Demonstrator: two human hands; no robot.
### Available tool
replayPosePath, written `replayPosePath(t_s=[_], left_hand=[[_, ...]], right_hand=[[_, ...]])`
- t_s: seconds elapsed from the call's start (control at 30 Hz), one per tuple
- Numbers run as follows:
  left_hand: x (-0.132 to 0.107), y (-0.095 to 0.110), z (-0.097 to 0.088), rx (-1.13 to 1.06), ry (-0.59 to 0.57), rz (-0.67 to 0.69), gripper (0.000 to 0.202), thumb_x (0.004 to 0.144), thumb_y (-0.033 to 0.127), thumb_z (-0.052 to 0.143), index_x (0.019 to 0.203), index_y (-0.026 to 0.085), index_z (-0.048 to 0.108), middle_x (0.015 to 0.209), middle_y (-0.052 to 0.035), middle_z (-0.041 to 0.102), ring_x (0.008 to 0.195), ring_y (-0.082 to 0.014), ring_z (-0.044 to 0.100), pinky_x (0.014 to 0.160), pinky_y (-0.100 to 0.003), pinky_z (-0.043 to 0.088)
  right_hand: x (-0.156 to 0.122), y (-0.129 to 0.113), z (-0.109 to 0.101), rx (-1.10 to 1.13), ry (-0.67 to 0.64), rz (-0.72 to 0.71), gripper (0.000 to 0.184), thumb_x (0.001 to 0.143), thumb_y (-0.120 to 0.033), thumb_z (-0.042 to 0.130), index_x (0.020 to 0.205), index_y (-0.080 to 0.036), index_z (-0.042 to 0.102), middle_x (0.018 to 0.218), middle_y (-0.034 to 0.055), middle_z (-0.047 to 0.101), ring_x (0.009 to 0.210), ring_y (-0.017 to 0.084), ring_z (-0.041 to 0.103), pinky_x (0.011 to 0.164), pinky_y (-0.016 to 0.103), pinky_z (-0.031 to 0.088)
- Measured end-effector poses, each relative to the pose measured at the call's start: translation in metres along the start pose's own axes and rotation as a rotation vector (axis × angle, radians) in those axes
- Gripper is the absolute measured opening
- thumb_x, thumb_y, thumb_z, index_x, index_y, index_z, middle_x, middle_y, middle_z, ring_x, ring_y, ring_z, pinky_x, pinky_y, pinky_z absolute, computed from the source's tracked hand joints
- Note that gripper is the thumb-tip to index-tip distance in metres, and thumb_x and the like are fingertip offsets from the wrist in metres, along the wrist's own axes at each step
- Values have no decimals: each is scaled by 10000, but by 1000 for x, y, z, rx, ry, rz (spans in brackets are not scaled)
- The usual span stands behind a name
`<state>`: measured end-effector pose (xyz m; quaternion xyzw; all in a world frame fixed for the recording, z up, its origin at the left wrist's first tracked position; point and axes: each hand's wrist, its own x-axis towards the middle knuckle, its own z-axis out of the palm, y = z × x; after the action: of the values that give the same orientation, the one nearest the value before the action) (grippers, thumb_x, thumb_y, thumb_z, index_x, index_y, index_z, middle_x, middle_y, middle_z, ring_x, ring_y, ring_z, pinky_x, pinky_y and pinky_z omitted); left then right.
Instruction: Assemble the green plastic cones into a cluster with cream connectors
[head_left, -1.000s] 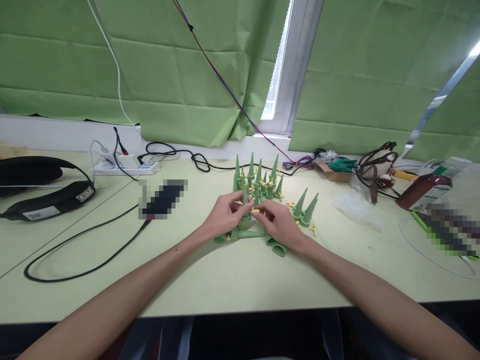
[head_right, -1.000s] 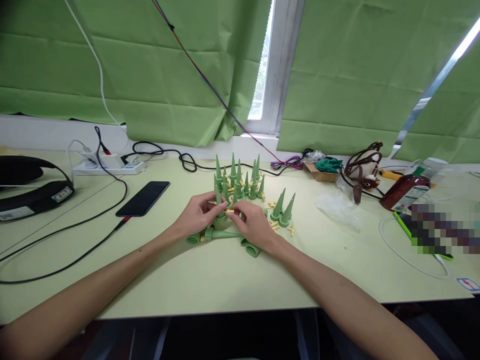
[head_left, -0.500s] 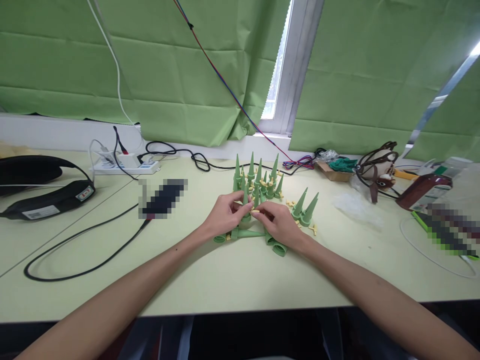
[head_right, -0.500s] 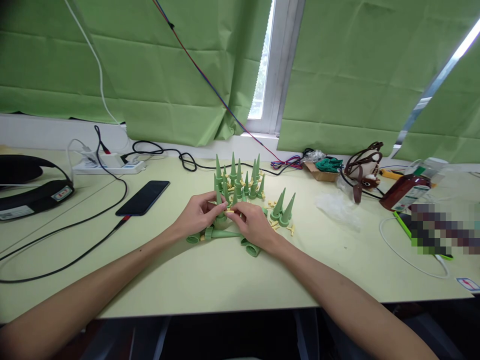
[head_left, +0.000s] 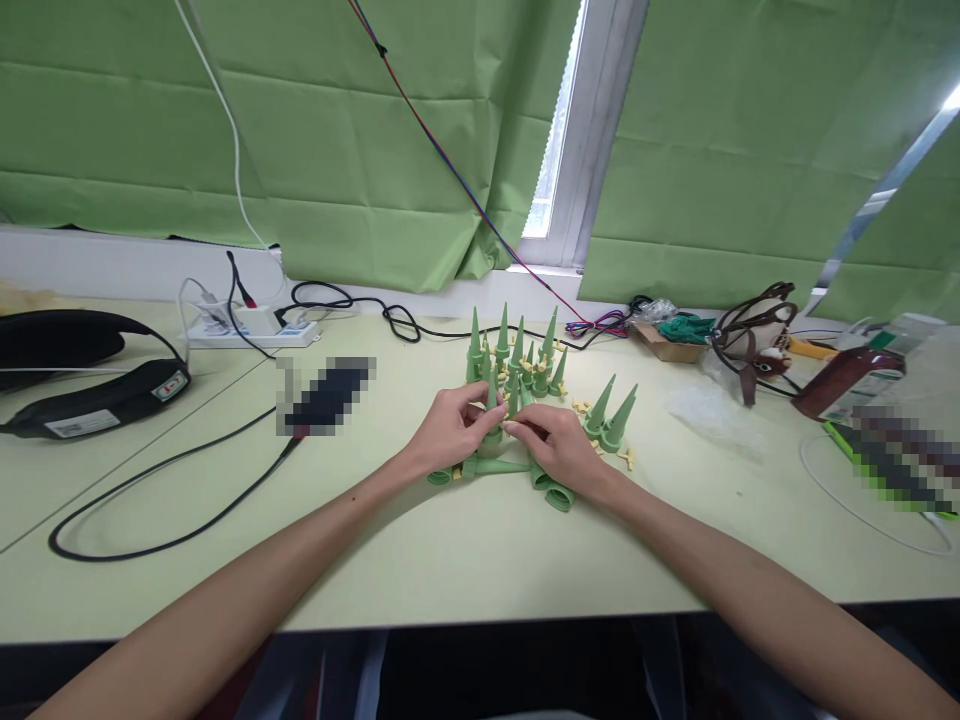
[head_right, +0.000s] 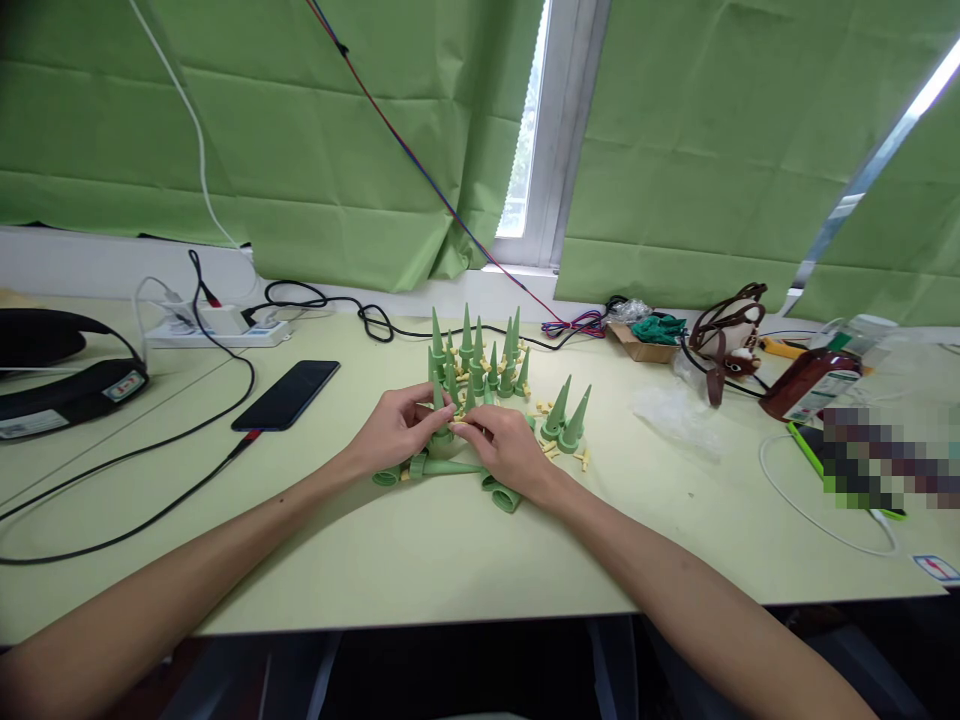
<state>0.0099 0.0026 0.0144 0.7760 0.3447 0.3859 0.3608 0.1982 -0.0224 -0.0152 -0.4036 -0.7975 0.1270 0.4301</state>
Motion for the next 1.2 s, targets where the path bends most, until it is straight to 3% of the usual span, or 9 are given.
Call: replayPosePath(t_s=[0.2,0.37,0.53,0.77,1.0,1.2], left_hand=[[0,-2,0,20,-10,6,256,886,398,578,832,148,581,587,50,417,466,-57,311,416,-190,239],[1,-2,0,18,-7,9,275,892,416,570,842,146,583,599,47,424,469,-60,327,416,-191,252],[1,-1,-1,33,14,9,275,882,418,589,846,145,590,607,43,441,478,-61,339,423,-190,256],[2,-3,-2,26,47,8,240,896,387,567,864,151,593,581,54,408,473,-62,323,424,-188,261],[2,-2,-1,16,37,14,250,894,393,571,869,146,599,591,47,446,471,-65,359,424,-192,296],[2,-2,-1,1,25,11,252,899,392,569,864,143,591,624,40,461,483,-59,364,423,-186,295]], right_hand=[[1,0,1,-15,-12,-2,436,996,-386,477,606,-191,460,567,-34,402,540,116,368,562,260,295],[1,0,1,-34,-6,29,403,989,-368,491,628,-190,495,561,-35,425,537,115,379,554,258,299],[0,-5,-1,-12,20,29,220,980,-323,507,874,-181,638,645,-13,569,543,118,444,563,257,353],[-1,-6,-1,37,15,10,190,954,-209,507,1102,-173,621,856,50,686,636,142,561,610,273,438],[-1,-4,-1,34,4,-43,249,892,-146,564,1131,-201,610,969,53,678,603,123,538,617,285,475],[-1,-1,0,25,37,-61,131,891,-138,590,1005,-185,636,894,41,653,623,122,537,583,256,463]])
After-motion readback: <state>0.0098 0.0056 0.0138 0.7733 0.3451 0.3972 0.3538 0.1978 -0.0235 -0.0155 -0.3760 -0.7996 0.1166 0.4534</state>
